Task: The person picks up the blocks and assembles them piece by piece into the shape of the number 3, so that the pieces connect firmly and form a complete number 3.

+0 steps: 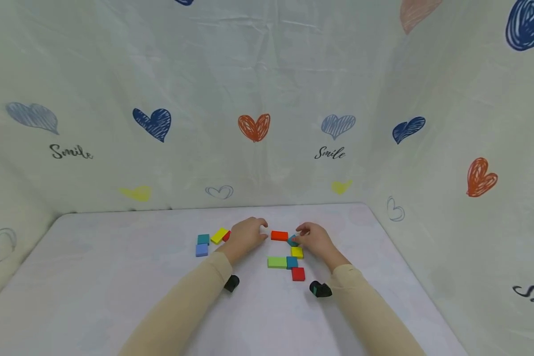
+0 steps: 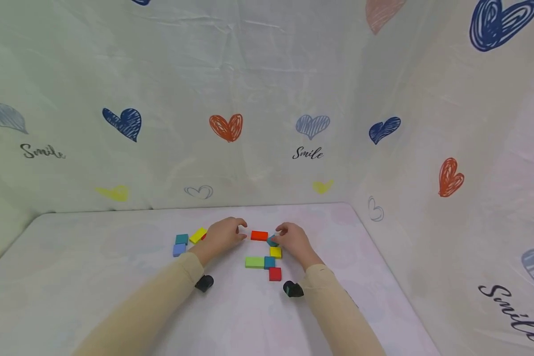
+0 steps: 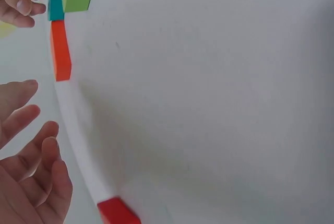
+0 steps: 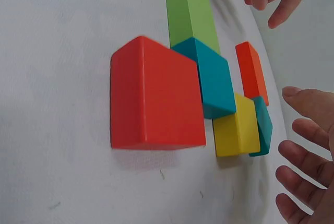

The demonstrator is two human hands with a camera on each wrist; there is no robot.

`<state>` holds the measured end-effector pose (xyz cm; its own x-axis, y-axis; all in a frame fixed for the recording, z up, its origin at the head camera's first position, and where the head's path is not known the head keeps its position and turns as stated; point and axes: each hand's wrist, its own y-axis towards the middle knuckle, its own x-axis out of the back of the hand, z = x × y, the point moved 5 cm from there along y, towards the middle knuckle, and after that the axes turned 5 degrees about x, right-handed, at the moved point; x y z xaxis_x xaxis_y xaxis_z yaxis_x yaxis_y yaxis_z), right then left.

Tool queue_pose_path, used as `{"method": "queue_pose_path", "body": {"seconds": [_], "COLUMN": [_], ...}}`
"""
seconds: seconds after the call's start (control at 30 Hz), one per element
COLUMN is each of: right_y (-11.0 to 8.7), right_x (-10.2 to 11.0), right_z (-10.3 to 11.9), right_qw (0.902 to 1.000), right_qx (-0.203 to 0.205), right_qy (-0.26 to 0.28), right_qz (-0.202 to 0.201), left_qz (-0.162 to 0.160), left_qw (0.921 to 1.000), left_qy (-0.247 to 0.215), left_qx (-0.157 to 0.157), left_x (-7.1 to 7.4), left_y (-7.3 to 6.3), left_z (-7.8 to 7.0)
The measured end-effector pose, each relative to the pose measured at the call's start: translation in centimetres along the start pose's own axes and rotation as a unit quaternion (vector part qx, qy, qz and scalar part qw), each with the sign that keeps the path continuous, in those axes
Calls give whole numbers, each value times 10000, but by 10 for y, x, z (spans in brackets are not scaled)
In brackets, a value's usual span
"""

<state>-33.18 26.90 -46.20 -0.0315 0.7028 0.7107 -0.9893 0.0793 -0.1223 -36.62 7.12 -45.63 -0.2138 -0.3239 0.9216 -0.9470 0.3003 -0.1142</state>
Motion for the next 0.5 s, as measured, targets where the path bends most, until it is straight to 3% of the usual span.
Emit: {"method": "queue_pose_path", "body": {"seconds": [0.27,0.5], "right_y": [-3,-11], "right_x": [-10,-22], "right_z": [25,46], "right_qw": [9987,9961], "right_qx": [485,815], "right_qy": [-119,-270], "right_qz": [103,221], "left_qz": [-149,-326], "left_qw": [9997,9994], "left_qy": [83,77], "left_qx": [-186,-114], "left_x": [28,50], "left_y": [-23,-44], "left_z": [22,45]}}
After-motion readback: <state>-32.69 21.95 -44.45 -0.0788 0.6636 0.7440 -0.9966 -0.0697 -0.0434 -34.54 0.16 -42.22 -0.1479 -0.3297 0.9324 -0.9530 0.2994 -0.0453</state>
